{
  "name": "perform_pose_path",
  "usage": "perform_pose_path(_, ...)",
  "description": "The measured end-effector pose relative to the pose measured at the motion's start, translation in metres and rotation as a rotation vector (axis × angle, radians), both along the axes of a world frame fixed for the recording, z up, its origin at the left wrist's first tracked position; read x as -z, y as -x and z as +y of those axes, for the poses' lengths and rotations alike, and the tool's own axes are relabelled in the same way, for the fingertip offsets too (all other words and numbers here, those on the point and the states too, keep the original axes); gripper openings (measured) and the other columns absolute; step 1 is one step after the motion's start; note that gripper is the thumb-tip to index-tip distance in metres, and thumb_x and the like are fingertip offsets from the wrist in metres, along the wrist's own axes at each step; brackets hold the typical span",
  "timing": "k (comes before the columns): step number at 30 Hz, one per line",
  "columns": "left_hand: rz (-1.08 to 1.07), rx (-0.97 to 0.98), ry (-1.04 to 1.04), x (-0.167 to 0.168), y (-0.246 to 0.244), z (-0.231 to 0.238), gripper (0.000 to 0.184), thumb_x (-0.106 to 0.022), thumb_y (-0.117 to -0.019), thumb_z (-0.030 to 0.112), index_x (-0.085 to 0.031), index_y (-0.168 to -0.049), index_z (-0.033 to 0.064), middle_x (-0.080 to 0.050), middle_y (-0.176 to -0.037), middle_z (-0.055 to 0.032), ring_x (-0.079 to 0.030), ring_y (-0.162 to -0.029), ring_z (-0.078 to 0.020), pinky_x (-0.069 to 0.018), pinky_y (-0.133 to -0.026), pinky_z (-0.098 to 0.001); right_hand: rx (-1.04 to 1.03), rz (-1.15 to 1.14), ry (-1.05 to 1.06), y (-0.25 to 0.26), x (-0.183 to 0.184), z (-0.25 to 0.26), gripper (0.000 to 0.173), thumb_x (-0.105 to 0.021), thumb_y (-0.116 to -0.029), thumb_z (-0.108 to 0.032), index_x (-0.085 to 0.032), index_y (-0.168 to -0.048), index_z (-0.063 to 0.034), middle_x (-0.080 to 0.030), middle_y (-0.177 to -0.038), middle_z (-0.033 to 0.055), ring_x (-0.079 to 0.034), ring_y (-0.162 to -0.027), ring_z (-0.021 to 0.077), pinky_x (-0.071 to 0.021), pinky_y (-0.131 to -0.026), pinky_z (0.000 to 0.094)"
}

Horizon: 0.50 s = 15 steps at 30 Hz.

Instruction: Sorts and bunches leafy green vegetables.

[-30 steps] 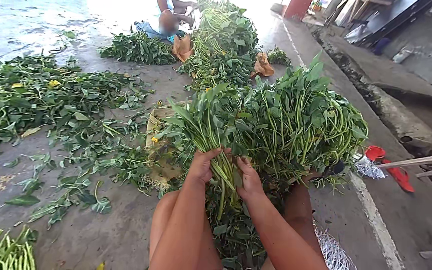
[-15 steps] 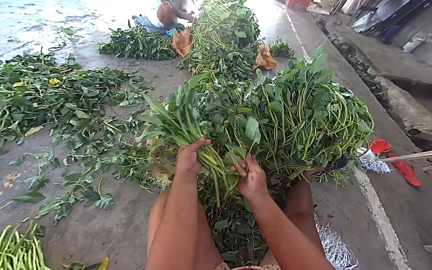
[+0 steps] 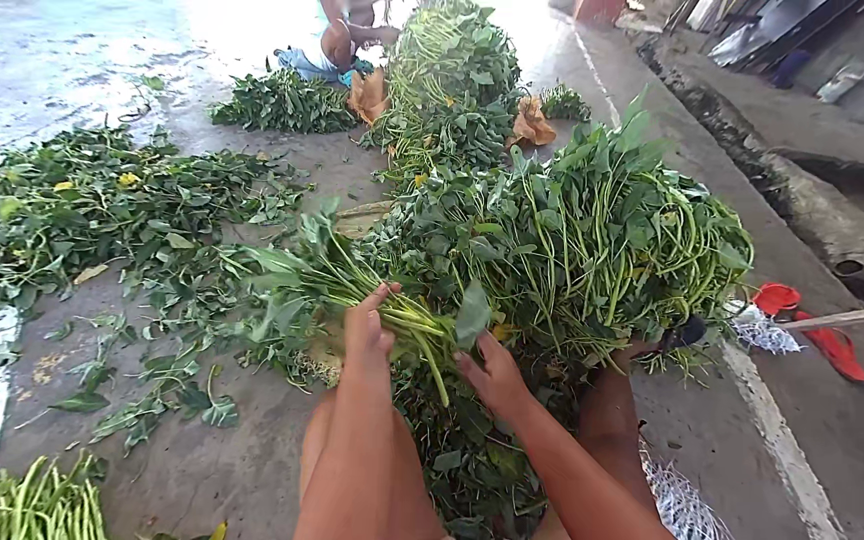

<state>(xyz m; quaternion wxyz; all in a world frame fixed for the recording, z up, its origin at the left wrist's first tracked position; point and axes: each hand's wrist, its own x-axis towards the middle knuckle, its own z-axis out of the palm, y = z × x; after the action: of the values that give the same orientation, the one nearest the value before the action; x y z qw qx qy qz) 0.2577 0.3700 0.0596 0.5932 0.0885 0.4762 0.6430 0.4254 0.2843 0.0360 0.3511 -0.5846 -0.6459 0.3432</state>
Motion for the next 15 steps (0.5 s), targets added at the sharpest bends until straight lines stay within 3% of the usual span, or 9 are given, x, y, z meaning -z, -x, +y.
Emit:
perform_pose_path(1, -0.012, 0.043, -0.012, -0.006, -0.002, -0.002, 0.013, -0.047, -0.1033, -0.001, -0.050, -0.115, 0.0001, -0.066, -0.085, -0.0092, -0.068, -0.071, -0.0147, -0.0597, -0.066, -0.0291, -0.031, 0.088, 0.070, 0.005, -0.010, 0.012, 0.051, -0.057, -0.1022, -0.018, -0.049, -0.143, 0.0116, -0.055, -0.144, 0.0266, -0.052, -0.138, 0.0283, -0.0382, -0.117, 0.0381)
perform_pose_path(3, -0.038, 0.124, -0.051, -0.015, 0.000, -0.006, 0.012, -0.045, -0.1047, -0.001, -0.051, -0.116, -0.0001, -0.067, -0.088, -0.0082, -0.069, -0.076, -0.0135, -0.0604, -0.070, -0.0280, -0.019, 0.219, 0.201, 0.011, -0.026, 0.029, 0.037, -0.058, -0.1014, -0.008, -0.055, -0.134, 0.0107, -0.066, -0.124, 0.0201, -0.065, -0.112, 0.0162, -0.0509, -0.100, 0.0313)
perform_pose_path(5, -0.055, 0.210, -0.065, -0.017, 0.002, -0.010, 0.014, -0.045, -0.1057, 0.001, -0.052, -0.118, -0.0007, -0.069, -0.093, -0.0100, -0.071, -0.080, -0.0157, -0.0607, -0.072, -0.0299, 0.008, 0.186, 0.257, 0.011, -0.033, 0.035, 0.032, -0.060, -0.1010, -0.009, -0.058, -0.127, 0.0093, -0.067, -0.112, 0.0178, -0.065, -0.095, 0.0156, -0.0533, -0.088, 0.0329)
perform_pose_path(8, -0.062, 0.322, -0.073, -0.016, 0.000, -0.016, 0.020, -0.046, -0.1045, -0.002, -0.048, -0.125, 0.0001, -0.070, -0.103, -0.0114, -0.071, -0.084, -0.0176, -0.0609, -0.073, -0.0310, -0.036, 0.083, 0.346, 0.012, -0.037, 0.029, 0.033, -0.060, -0.0994, -0.004, -0.058, -0.130, 0.0080, -0.067, -0.118, 0.0200, -0.065, -0.107, 0.0209, -0.0513, -0.097, 0.0378)
perform_pose_path(10, -0.033, 0.320, -0.100, -0.015, 0.001, -0.015, 0.023, -0.046, -0.1008, -0.009, -0.049, -0.122, -0.0014, -0.070, -0.102, -0.0109, -0.071, -0.080, -0.0164, -0.0614, -0.071, -0.0299, -0.110, 0.084, 0.394, 0.014, -0.033, 0.019, 0.038, -0.063, -0.0986, -0.005, -0.055, -0.134, 0.0076, -0.066, -0.121, 0.0193, -0.065, -0.109, 0.0193, -0.0517, -0.099, 0.0362)
perform_pose_path(13, 0.045, 0.318, -0.099, -0.016, 0.003, -0.011, 0.018, -0.049, -0.0983, -0.012, -0.050, -0.114, -0.0019, -0.069, -0.089, -0.0088, -0.071, -0.073, -0.0153, -0.0620, -0.068, -0.0288, -0.157, 0.206, 0.482, 0.014, -0.024, 0.007, 0.038, -0.063, -0.0964, 0.001, -0.051, -0.132, 0.0082, -0.064, -0.106, 0.0138, -0.063, -0.083, 0.0123, -0.0552, -0.078, 0.0295)
perform_pose_path(15, 0.091, 0.272, -0.053, -0.003, 0.005, -0.010, 0.023, -0.051, -0.0966, -0.012, -0.049, -0.117, -0.0015, -0.067, -0.089, -0.0103, -0.069, -0.072, -0.0174, -0.0609, -0.069, -0.0319, -0.184, 0.247, 0.538, 0.004, -0.016, 0.000, 0.040, -0.065, -0.0935, 0.003, -0.053, -0.132, 0.0062, -0.063, -0.104, 0.0123, -0.063, -0.078, 0.0115, -0.0564, -0.074, 0.0286)
